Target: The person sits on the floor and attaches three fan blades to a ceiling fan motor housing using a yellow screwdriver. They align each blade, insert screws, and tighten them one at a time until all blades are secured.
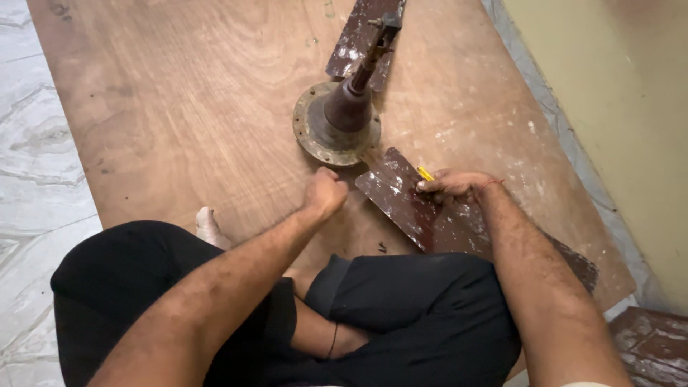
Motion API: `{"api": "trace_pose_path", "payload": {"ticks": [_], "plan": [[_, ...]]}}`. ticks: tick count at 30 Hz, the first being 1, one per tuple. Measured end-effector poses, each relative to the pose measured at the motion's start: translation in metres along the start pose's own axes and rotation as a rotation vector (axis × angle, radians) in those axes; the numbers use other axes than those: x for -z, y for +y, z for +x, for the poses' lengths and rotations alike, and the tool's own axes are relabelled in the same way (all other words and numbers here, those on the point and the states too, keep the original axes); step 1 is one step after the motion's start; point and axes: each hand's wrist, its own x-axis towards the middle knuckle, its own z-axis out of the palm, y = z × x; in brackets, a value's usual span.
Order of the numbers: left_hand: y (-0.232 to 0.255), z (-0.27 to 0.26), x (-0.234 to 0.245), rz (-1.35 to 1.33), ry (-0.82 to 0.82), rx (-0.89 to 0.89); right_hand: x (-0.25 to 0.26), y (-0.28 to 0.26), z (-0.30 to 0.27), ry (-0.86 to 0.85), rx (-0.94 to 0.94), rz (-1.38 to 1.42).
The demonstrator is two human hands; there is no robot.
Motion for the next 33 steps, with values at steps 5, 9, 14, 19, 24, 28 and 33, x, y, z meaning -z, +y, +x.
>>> {"api": "trace_pose_path", "payload": {"ticks": [5,9,14,19,24,28,33], "plan": [[0.013,0.01,-0.039,-0.692,-0.422,0.362,0.003,-0.001,0.006,0.021,-0.062,-0.062],[0.027,0.016,-0.056,-1.042,-0.478,0.518,0.0,-0.005,0.003,0.01,-0.057,-0.036],[0.029,0.019,-0.063,-0.861,-0.411,0.538,-0.005,-0.007,0.0,0.001,-0.056,-0.063],[0.027,0.018,-0.07,-0.856,-0.35,0.388,-0.007,-0.012,0.0,0.039,-0.102,-0.117],[0.029,0.01,-0.081,-0.722,-0.165,0.146,-0.007,-0.014,-0.001,0.057,0.001,-0.169],[0.033,0.008,-0.08,-0.766,-0.151,0.144,-0.003,-0.012,-0.006,0.16,0.005,-0.166],[0.033,0.003,-0.078,-0.777,-0.116,0.091,-0.002,-0.014,-0.003,0.2,0.062,-0.164]]}}
